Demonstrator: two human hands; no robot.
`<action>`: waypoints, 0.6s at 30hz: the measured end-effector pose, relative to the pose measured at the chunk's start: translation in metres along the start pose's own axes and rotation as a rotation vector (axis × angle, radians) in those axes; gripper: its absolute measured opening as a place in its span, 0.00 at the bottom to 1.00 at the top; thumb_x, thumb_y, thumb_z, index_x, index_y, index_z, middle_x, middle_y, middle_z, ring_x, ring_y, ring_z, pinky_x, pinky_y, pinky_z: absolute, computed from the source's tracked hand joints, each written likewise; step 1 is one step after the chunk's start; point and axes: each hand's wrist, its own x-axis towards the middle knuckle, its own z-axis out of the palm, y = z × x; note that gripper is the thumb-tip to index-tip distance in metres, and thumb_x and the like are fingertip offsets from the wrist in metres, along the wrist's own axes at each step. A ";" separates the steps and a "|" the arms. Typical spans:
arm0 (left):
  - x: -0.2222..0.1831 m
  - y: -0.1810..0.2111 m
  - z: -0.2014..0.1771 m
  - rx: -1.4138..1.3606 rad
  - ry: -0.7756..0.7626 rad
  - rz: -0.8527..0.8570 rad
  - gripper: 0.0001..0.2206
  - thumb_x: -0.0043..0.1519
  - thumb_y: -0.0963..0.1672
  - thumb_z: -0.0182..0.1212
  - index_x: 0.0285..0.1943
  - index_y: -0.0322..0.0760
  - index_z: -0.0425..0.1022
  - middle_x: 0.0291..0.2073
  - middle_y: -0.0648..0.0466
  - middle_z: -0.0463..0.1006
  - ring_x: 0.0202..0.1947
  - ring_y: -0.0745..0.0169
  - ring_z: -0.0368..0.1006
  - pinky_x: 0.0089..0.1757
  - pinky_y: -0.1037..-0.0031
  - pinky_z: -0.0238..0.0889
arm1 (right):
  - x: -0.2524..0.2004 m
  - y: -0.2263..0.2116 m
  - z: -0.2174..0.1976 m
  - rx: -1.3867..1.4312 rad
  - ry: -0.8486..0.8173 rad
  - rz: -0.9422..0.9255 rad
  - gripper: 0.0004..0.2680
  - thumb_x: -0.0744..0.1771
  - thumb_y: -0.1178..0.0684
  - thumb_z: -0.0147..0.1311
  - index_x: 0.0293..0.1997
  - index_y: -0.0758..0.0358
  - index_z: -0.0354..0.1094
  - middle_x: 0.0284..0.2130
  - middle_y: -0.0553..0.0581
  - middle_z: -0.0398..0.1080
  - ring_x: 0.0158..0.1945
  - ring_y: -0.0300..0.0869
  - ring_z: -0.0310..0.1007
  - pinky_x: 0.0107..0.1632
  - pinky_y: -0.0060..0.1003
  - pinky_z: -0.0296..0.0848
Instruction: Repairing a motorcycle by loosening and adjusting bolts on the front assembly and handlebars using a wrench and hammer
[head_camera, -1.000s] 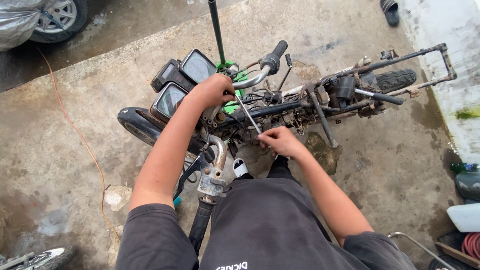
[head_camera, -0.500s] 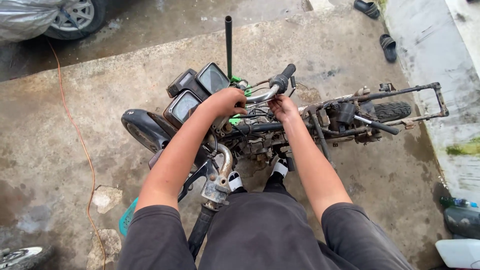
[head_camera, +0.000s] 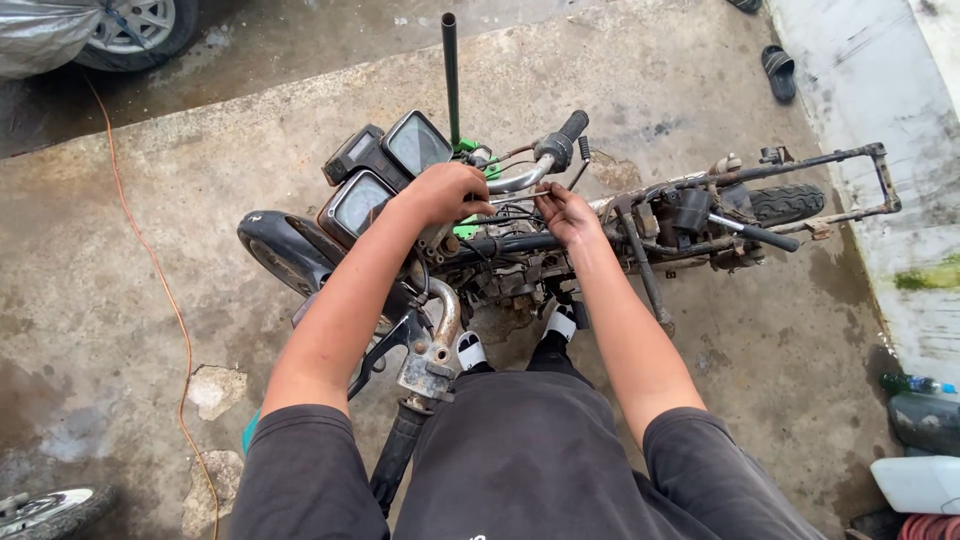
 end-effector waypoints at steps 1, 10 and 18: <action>0.000 0.003 -0.002 -0.002 0.001 -0.002 0.11 0.60 0.51 0.69 0.36 0.44 0.82 0.35 0.56 0.81 0.41 0.47 0.79 0.43 0.59 0.72 | 0.006 -0.001 -0.003 -0.003 0.001 0.002 0.05 0.69 0.63 0.54 0.49 0.68 0.65 0.44 0.62 0.76 0.49 0.55 0.81 0.54 0.56 0.83; -0.003 0.007 -0.007 -0.005 -0.017 -0.162 0.08 0.59 0.54 0.68 0.37 0.56 0.83 0.37 0.66 0.83 0.43 0.53 0.79 0.45 0.58 0.72 | 0.017 -0.003 0.000 -0.003 -0.009 0.039 0.03 0.70 0.62 0.51 0.47 0.68 0.65 0.44 0.61 0.76 0.50 0.53 0.81 0.55 0.56 0.83; -0.001 0.015 -0.015 -0.082 -0.079 -0.244 0.06 0.61 0.51 0.67 0.42 0.55 0.85 0.37 0.62 0.85 0.44 0.49 0.80 0.49 0.57 0.71 | -0.020 0.000 -0.003 0.002 -0.019 0.009 0.05 0.71 0.60 0.52 0.50 0.69 0.65 0.45 0.58 0.75 0.51 0.51 0.81 0.55 0.54 0.83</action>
